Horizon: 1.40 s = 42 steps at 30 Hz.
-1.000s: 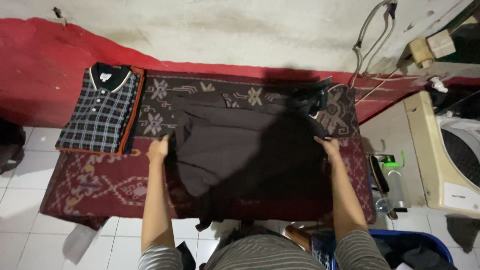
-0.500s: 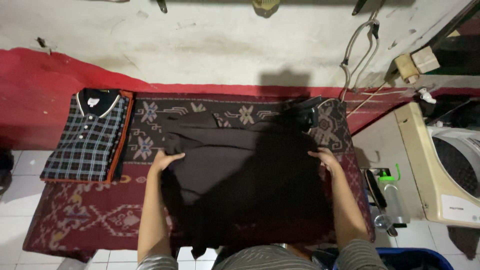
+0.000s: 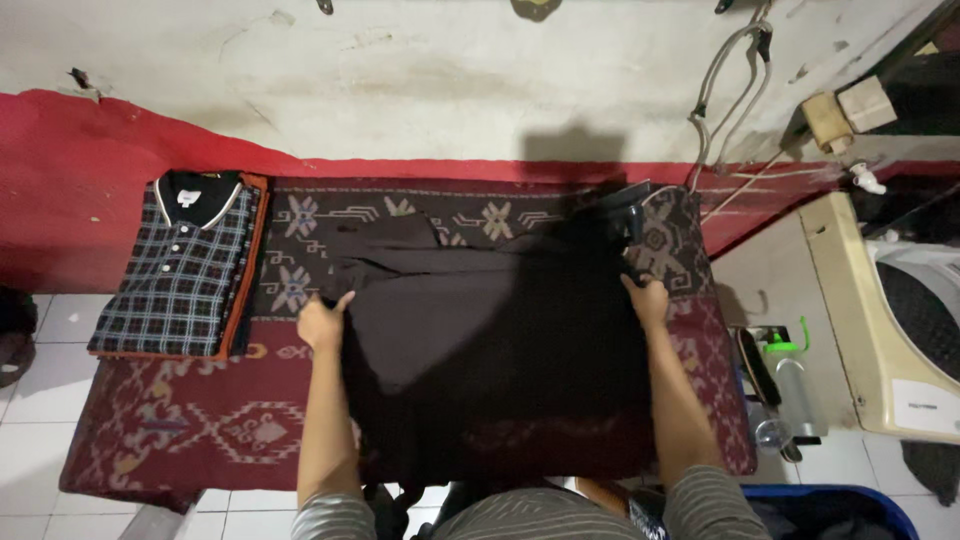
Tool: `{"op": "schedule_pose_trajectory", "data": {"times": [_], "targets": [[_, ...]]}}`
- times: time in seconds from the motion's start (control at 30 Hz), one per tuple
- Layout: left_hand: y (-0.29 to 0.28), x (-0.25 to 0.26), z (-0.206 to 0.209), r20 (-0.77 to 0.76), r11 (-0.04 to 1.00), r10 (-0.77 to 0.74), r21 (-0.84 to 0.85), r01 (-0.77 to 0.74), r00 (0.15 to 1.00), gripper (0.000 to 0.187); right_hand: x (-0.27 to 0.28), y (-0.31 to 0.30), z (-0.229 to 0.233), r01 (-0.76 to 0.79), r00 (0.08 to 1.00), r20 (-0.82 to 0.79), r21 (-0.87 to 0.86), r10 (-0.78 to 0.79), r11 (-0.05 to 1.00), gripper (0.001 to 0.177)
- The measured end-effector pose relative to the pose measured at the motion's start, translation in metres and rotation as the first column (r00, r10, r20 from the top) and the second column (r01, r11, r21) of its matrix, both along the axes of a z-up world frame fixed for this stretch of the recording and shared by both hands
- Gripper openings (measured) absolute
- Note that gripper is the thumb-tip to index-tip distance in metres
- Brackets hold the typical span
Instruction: The person irons a dark shirt by hand using a steam iron, smoothing the fabric and pressing multiple sections of the garment on a padded surface before folding it.
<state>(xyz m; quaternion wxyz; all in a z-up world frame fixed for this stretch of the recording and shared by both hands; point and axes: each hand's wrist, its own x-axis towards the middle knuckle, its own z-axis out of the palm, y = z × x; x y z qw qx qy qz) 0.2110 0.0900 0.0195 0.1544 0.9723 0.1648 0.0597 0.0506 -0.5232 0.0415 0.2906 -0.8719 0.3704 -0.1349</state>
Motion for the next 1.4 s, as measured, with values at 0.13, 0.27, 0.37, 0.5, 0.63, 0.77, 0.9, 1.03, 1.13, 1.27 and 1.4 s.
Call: {"op": "schedule_pose_trajectory", "data": {"times": [0.13, 0.27, 0.37, 0.5, 0.63, 0.77, 0.9, 1.03, 1.13, 1.27, 1.4], "targets": [[0.036, -0.022, 0.008, 0.018, 0.991, 0.113, -0.08, -0.111, 0.993, 0.074, -0.037, -0.001, 0.021, -0.191, 0.981, -0.025, 0.055, 0.193, 0.98, 0.078], [0.039, -0.052, 0.004, -0.004, 0.969, 0.197, -0.149, -0.195, 0.98, 0.077, -0.067, 0.008, 0.023, -0.263, 0.927, -0.244, 0.115, 0.284, 0.958, 0.083], [0.037, -0.069, 0.004, -0.112, 0.98, 0.162, -0.099, -0.173, 0.98, 0.09, -0.085, 0.022, 0.008, -0.213, 0.908, -0.408, -0.255, 0.095, 0.943, 0.095], [0.046, -0.085, 0.008, 0.063, 0.941, 0.101, -0.329, -0.075, 0.993, 0.073, -0.111, 0.014, -0.013, -0.148, 0.986, -0.095, -0.106, 0.138, 0.983, 0.078], [0.05, -0.108, 0.013, 0.023, 0.856, 0.218, -0.484, -0.18, 0.976, 0.061, -0.128, 0.004, -0.02, -0.191, 0.977, -0.081, 0.069, 0.196, 0.979, 0.066], [0.042, -0.138, 0.011, -0.202, 0.905, 0.032, -0.41, -0.114, 0.979, 0.071, -0.168, 0.019, -0.01, -0.153, 0.943, -0.21, 0.419, 0.26, 0.895, 0.064], [0.039, -0.171, 0.007, -0.096, 0.765, -0.056, -0.644, -0.019, 0.994, 0.064, -0.198, 0.04, 0.015, -0.23, 0.973, 0.157, 0.637, 0.169, 0.735, 0.067], [0.03, -0.198, 0.002, -0.267, 0.515, 0.064, -0.816, -0.261, 0.961, 0.075, -0.225, 0.07, 0.03, -0.119, 0.986, 0.167, 0.777, -0.02, 0.619, 0.067], [0.025, -0.213, -0.002, -0.238, 0.273, -0.282, -0.948, -0.16, 0.93, 0.051, -0.238, 0.076, 0.028, -0.047, 0.998, 0.015, 0.73, 0.054, 0.682, 0.072], [0.022, -0.221, -0.008, -0.061, 0.451, -0.153, -0.893, 0.015, 0.986, 0.056, -0.253, 0.06, 0.006, -0.149, 0.955, 0.264, 0.817, -0.132, 0.557, 0.067], [0.02, -0.242, -0.016, 0.059, 0.694, -0.114, -0.71, 0.122, 0.992, 0.063, -0.265, 0.059, -0.034, -0.028, 0.927, 0.203, 0.876, -0.315, 0.482, 0.076]]}}
